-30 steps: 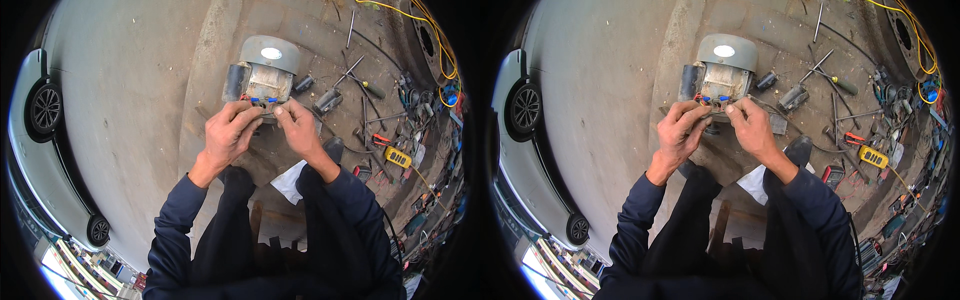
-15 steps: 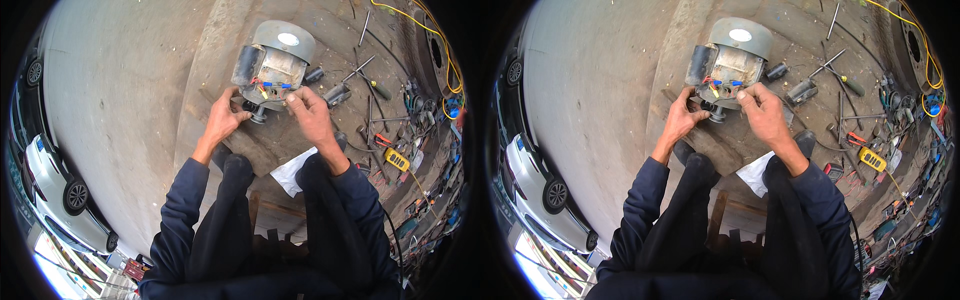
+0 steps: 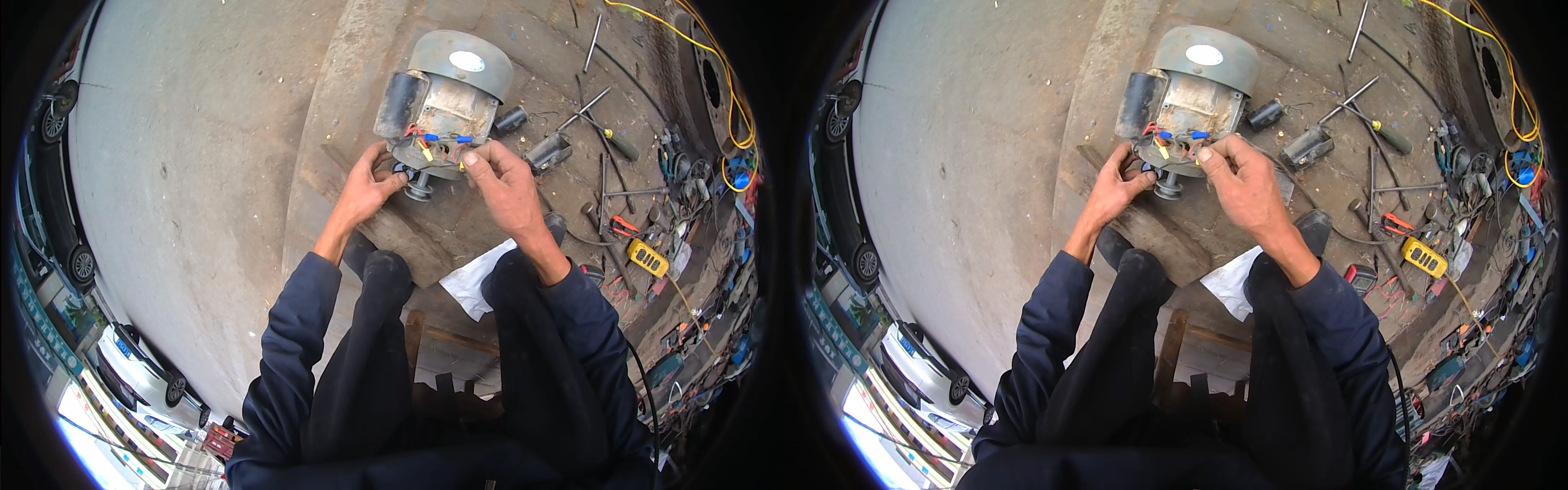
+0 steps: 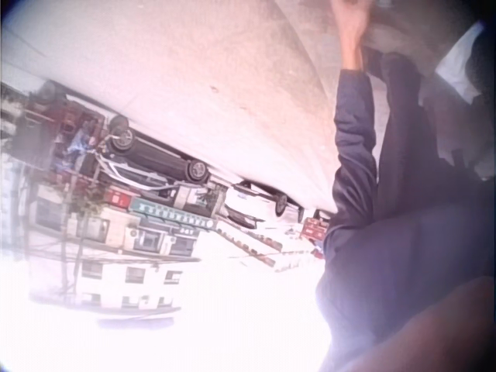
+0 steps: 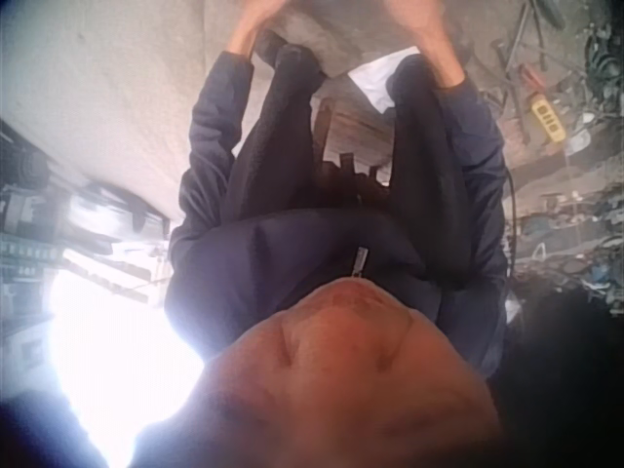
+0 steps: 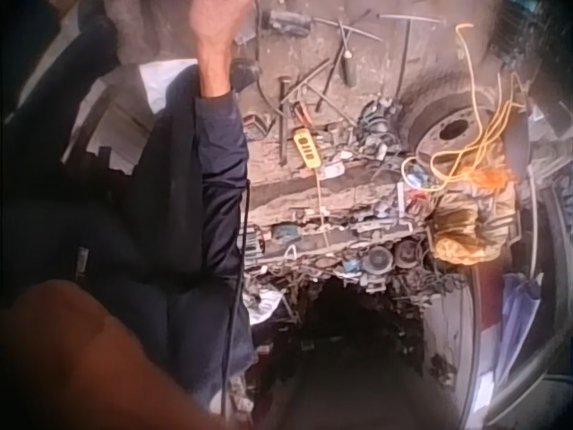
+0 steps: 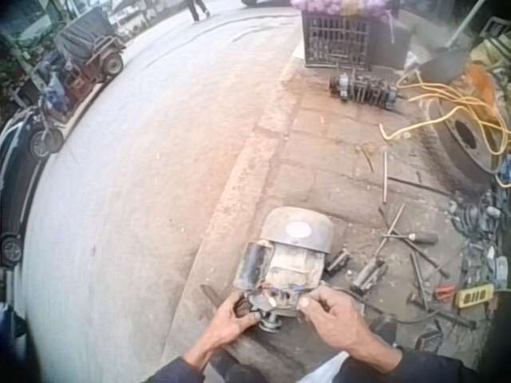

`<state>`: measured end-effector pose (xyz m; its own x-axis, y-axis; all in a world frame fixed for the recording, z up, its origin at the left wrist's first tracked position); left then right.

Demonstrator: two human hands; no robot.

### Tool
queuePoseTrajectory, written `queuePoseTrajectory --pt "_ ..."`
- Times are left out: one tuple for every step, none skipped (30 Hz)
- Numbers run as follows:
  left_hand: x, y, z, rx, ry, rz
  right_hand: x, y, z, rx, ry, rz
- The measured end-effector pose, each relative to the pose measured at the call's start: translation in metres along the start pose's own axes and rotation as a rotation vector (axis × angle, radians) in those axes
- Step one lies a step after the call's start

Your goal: The person works on a small grey electric motor placed on a wooden block, stripping and twisting wires, attaching connectors, and using a multimeter to test connections. They repeatedly adjust the wiring and test the motor throughout the clip.

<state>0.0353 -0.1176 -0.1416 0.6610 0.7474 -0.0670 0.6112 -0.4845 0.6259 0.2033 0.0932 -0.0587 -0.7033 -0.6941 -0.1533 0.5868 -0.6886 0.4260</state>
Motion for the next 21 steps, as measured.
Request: queuePoseTrajectory --pt "-0.001 0.003 -0.001 0.017 -0.004 -0.022 0.0 0.0 0.0 0.004 -0.009 -0.003" --pt "-0.001 0.006 -0.001 0.028 -0.015 -0.045 0.001 0.0 0.0 -0.005 0.0 -0.006" --pt "-0.001 0.01 -0.001 0.039 -0.027 -0.068 0.002 0.0 -0.001 -0.011 0.001 -0.013" --pt "0.0 0.013 -0.001 0.047 -0.005 -0.084 0.002 0.001 -0.001 -0.009 0.001 -0.016" --pt "0.002 0.015 -0.001 0.057 0.018 -0.1 0.003 0.001 -0.002 -0.017 0.004 -0.016" --pt "0.003 0.017 -0.001 0.087 0.045 -0.113 0.003 0.001 -0.002 -0.017 0.005 -0.015" --pt "0.004 0.02 0.0 0.031 0.057 -0.132 0.003 0.001 -0.002 -0.012 0.003 -0.014" --pt "0.005 0.022 0.001 -0.006 0.072 -0.148 0.003 0.001 -0.003 -0.016 0.012 -0.011" --pt "0.006 0.024 0.002 -0.05 0.071 -0.173 0.003 0.001 -0.003 -0.016 0.017 -0.008" --pt "0.008 0.026 0.002 -0.005 0.063 -0.181 0.003 0.001 -0.003 -0.018 0.017 -0.01" --pt "0.01 0.028 0.001 0.032 0.039 -0.199 0.003 0.001 -0.003 -0.024 0.024 -0.007" --pt "0.013 0.029 0.0 0.025 -0.011 -0.23 0.004 0.001 -0.003 -0.034 0.024 -0.008" --pt "0.016 0.028 -0.001 0.041 0.034 -0.242 0.004 0.001 -0.004 -0.028 0.03 -0.01" --pt "0.02 0.027 -0.002 0.014 0.054 -0.268 0.004 0.001 -0.004 -0.036 0.024 -0.006" --pt "0.023 0.026 -0.002 0.002 0.086 -0.29 0.005 0.001 -0.004 -0.029 0.022 -0.003" --pt "0.028 0.023 -0.002 0.021 0.041 -0.286 0.005 0.002 -0.004 -0.012 0.019 -0.001" --pt "0.032 0.02 -0.002 0.056 0.008 -0.279 0.005 0.002 -0.004 -0.023 0.026 -0.001" --pt "0.034 0.017 -0.003 0.129 -0.01 -0.265 0.005 0.002 -0.003 -0.026 0.032 -0.002" --pt "0.036 0.014 -0.002 0.132 -0.04 -0.275 0.005 0.002 -0.003 -0.026 0.029 0.0" --pt "0.037 0.011 -0.001 0.173 -0.056 -0.278 0.005 0.002 -0.002 -0.039 0.051 -0.004" --pt "0.037 0.01 0.0 0.181 -0.086 -0.288 0.005 0.002 -0.001 -0.05 0.064 -0.007"
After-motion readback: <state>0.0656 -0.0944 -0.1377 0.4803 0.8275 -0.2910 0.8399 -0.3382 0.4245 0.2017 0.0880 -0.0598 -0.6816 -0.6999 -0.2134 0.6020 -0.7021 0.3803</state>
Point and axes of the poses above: each hand's wrist, its own y-axis away from the middle knuckle, its own x-axis out of the palm, z = x × y, the point moved 1 cm from there along -y, towards the middle knuckle, and after that the axes turned 15 degrees about -z, right-handed, at the moved point
